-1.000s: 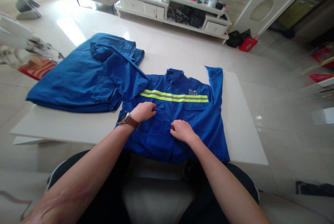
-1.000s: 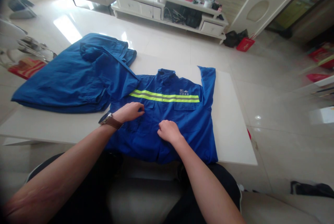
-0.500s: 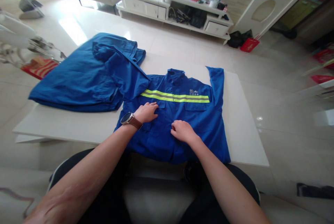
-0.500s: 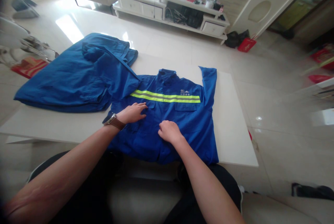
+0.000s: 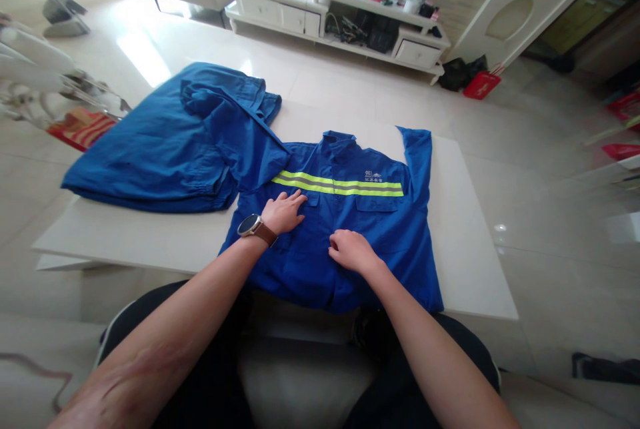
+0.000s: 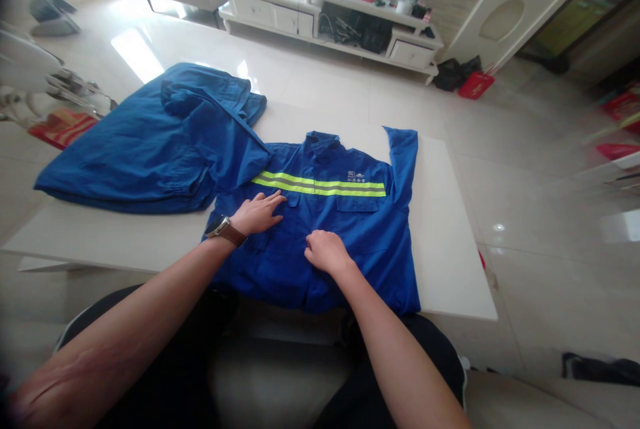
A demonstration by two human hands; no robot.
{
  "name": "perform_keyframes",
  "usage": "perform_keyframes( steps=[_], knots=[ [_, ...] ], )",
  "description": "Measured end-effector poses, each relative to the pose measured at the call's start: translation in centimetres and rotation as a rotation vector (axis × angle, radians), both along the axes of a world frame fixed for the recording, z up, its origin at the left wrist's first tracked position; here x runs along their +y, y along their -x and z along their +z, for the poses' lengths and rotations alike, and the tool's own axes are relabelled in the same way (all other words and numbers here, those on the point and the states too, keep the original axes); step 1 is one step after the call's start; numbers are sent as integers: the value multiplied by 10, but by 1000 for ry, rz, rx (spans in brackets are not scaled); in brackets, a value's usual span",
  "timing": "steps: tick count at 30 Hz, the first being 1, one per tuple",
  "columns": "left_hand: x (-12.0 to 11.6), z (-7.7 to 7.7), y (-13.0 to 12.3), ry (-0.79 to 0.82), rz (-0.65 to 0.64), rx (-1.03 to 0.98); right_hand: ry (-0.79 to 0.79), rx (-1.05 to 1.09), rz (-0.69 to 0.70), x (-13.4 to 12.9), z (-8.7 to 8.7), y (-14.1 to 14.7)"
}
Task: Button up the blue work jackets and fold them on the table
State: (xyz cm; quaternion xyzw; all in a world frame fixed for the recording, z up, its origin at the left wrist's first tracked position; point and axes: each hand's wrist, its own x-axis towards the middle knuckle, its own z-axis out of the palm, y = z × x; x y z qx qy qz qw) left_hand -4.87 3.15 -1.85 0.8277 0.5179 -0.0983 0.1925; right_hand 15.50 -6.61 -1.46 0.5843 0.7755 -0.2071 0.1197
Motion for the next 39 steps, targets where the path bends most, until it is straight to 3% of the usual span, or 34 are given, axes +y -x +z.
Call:
perform_keyframes(
  steps=[11, 17, 25, 30, 39],
  knots=[
    [-6, 15, -5, -37, 136, 26, 19, 18, -2, -1, 1, -2],
    [-6, 9, -2, -35, 130, -2, 12, 24, 0, 0, 0, -1],
    [-10, 19, -9, -43, 163, -13, 9, 50, -134, 3, 2, -12],
    [-19, 13, -20, 57, 117, -146, 10, -28, -351, 11, 1, -22],
    [-45, -3, -45, 170, -64, -292, 62, 84, -400, 15, 1, -25]
  ],
)
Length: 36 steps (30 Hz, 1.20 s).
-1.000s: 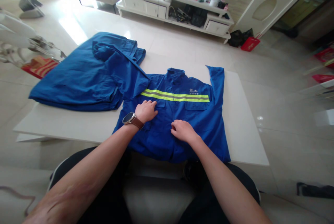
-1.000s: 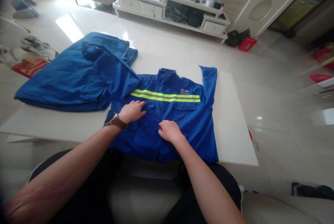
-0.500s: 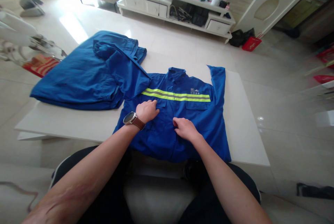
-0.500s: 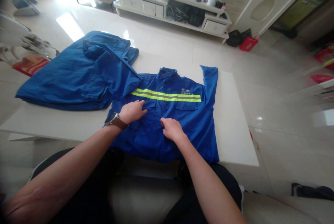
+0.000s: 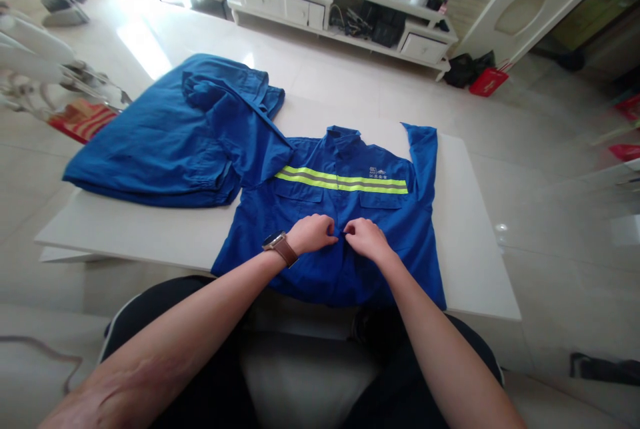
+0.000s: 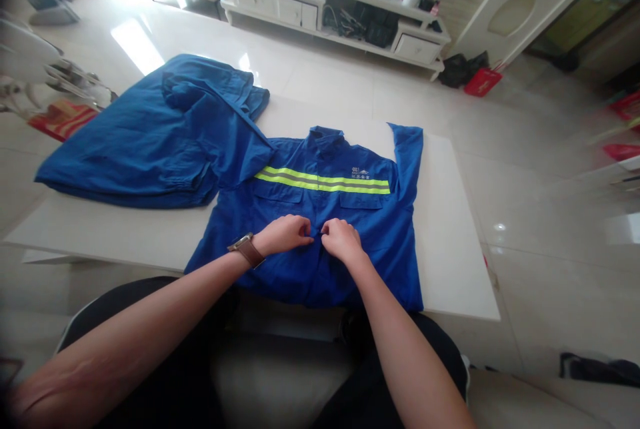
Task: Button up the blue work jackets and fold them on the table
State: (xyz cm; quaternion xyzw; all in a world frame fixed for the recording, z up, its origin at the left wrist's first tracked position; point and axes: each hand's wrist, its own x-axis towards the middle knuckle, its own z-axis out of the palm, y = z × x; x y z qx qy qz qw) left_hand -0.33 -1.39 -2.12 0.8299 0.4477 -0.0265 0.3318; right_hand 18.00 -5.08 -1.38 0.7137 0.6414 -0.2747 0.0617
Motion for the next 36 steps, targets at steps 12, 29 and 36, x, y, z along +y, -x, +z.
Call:
perform_keyframes(
  steps=[12, 29, 36],
  knots=[
    [-7, -9, -5, -76, 52, -29, -90, 465, 61, 3, -5, -1],
    [-3, 0, -4, -130, -12, -49, -139, 339, 38, 4, -9, -3],
    [1, -7, -5, -164, -86, -75, -208, 192, -2, 0, -6, 1]
  ],
)
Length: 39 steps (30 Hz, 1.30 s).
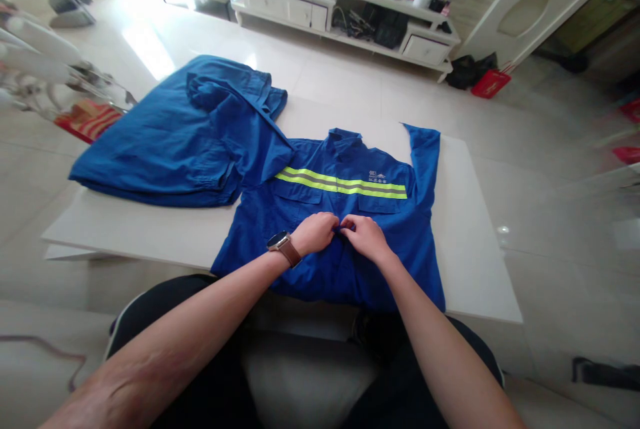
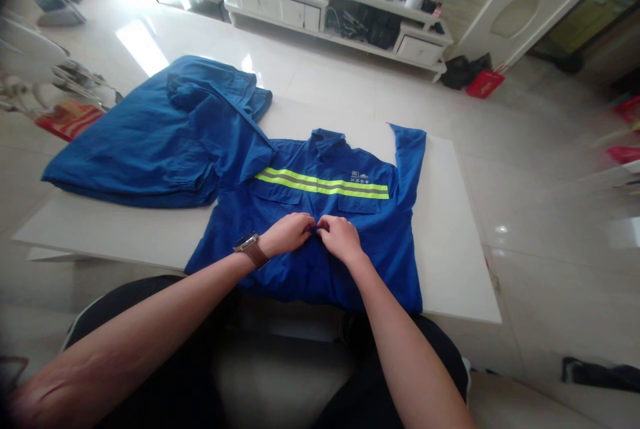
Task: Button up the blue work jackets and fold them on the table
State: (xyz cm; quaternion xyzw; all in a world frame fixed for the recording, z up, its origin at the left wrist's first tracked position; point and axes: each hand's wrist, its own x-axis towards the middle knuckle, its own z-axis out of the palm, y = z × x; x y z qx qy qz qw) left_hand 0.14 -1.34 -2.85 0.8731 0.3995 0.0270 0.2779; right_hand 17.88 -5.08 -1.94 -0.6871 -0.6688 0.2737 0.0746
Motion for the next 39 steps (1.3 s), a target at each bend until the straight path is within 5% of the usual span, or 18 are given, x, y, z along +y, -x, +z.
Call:
perform_keyframes(
  steps=[24, 39],
  knots=[
    [4, -5, -2, -38, -34, -34, -17, -83, -99, 1, 3, 9],
    [6, -2, -2, -22, -33, -37, -26, -282, -28, -2, 11, 19]
  ],
)
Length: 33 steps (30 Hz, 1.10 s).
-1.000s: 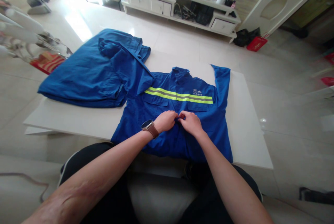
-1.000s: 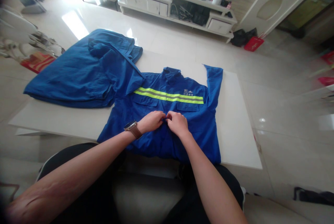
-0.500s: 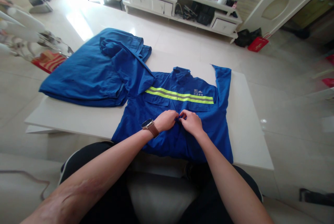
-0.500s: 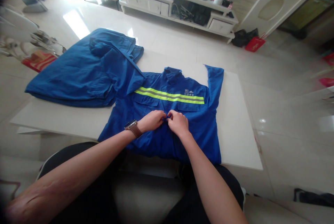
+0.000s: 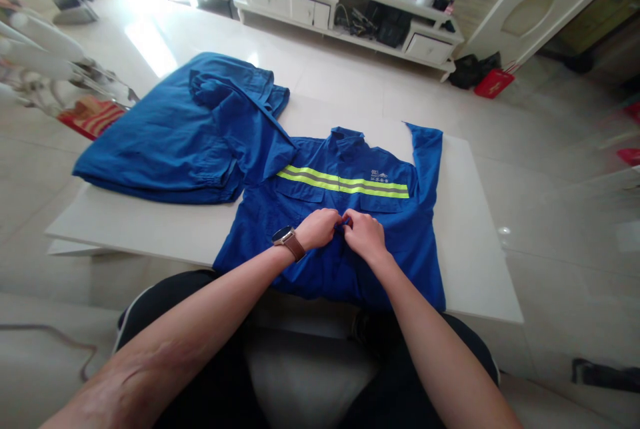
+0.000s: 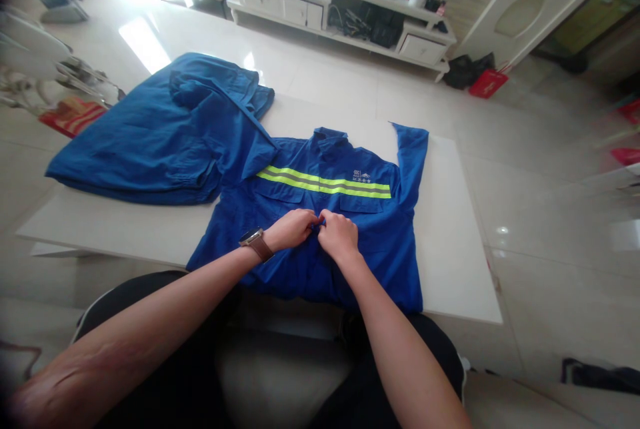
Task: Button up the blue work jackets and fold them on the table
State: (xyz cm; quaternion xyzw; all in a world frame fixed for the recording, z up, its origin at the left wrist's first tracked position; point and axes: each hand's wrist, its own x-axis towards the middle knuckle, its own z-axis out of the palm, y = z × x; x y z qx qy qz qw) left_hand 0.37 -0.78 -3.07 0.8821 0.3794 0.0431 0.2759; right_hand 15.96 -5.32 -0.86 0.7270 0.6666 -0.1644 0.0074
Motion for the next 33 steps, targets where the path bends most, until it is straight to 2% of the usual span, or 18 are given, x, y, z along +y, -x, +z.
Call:
perform_keyframes(
  steps=[6, 14, 33],
  knots=[
    [0, -3, -5, -9, 7, 42, -15, -15, 11, 3, 4, 3],
    [-3, -2, -8, 38, 136, 24, 13, 152, -24, 12, -2, -7],
    [1, -2, -9, 43, 117, -79, -6, 151, -13, 11, -2, -8]
  ],
)
